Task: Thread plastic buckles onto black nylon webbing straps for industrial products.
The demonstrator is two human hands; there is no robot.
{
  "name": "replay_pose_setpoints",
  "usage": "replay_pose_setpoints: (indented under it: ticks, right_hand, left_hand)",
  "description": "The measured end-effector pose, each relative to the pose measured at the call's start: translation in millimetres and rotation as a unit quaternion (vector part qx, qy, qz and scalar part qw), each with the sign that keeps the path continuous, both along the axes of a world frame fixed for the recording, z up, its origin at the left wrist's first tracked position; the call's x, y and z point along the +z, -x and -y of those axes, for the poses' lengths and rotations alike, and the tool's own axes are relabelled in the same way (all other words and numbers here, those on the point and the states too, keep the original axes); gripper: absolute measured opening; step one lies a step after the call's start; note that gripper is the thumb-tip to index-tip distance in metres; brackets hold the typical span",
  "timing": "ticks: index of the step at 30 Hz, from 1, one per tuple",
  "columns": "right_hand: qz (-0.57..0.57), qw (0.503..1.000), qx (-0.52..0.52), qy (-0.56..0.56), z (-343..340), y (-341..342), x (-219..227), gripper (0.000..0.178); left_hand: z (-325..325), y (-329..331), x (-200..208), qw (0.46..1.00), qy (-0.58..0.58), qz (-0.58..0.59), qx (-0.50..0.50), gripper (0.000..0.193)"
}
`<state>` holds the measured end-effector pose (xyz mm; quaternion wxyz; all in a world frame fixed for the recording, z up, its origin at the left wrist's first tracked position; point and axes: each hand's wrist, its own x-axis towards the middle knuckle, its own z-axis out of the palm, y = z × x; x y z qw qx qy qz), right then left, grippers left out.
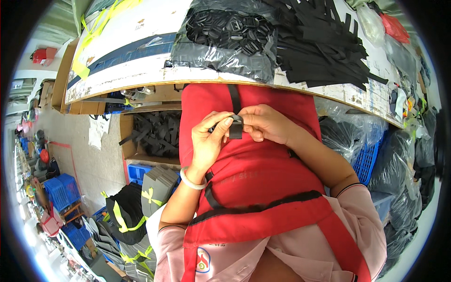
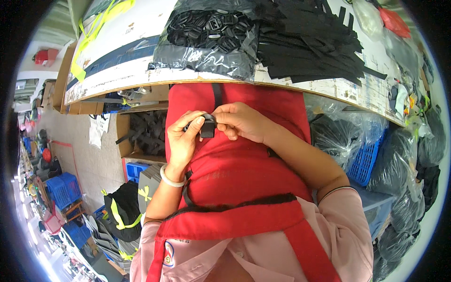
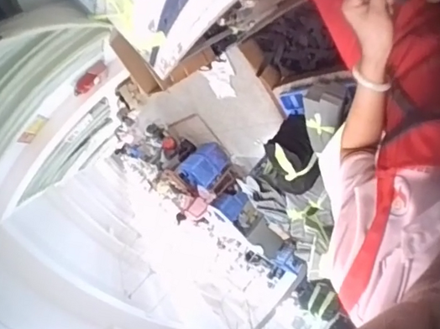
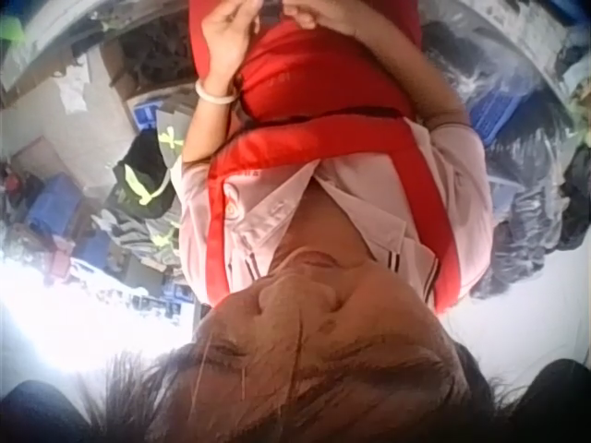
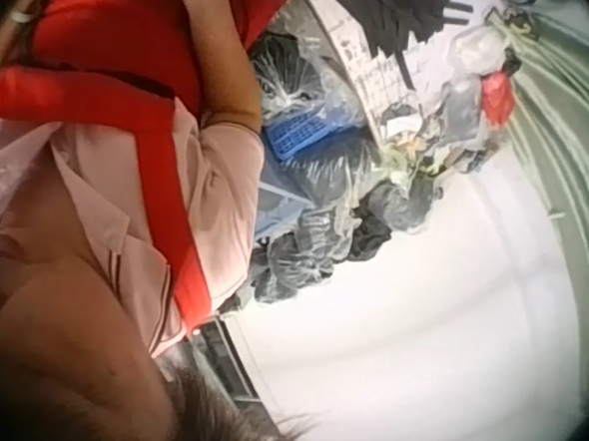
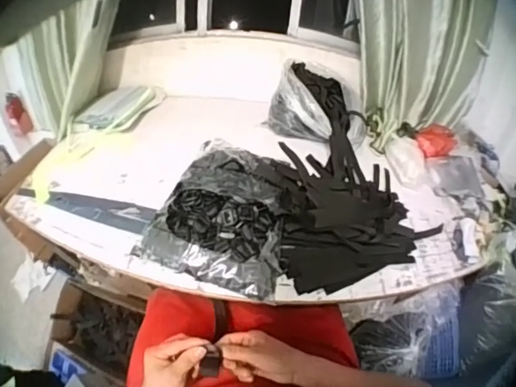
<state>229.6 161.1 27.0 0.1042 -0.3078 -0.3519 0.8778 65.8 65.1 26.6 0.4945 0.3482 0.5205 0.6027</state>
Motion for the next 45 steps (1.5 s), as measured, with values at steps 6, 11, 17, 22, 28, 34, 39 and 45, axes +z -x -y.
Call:
replay_pose_setpoints:
  ticks: [6, 11, 17, 22, 28, 34, 39, 45]
  right_hand:
    - [0.005, 0.985, -0.02, -0.17, -11, 30, -13, 0.018]
    - [0.052, 0.97, 0.051, -0.232, -11, 34, -14, 0.015]
    - [0.018, 0.938, 0.205, -0.279, 23, 59, -1, 0.014]
    - [0.024, 0.965, 0.187, -0.183, 21, 53, -13, 0.02]
    - [-0.025, 0.986, 0.163, -0.023, 12, 41, -22, 0.026]
    - [-0.001, 0.99, 0.062, -0.124, 6, 36, -14, 0.021]
    - [0.009, 0.987, -0.005, -0.159, 1, 13, -26, 0.021]
    - [0.007, 0.954, 0.012, -0.301, -2, -3, -15, 0.015]
  left_hand:
    - [47, 53, 47, 0.983, 0.111, -0.138, 0.051, 0.011]
    - [110, 131, 44, 0.892, 0.118, -0.276, 0.338, 0.02]
    - [75, 103, 11, 0.942, 0.075, -0.156, 0.289, 0.021]
    - [44, 65, -2, 0.984, 0.013, 0.127, 0.126, 0.018]
    - [27, 21, -8, 0.992, -0.011, 0.12, 0.033, 0.016]
    - [17, 46, -1, 0.942, 0.049, 0.31, 0.119, 0.022]
    - [17, 33, -6, 0.97, 0.184, 0.159, 0.007, 0.022]
    - [8, 19, -2, 0.925, 0.24, 0.249, -0.156, 0.04]
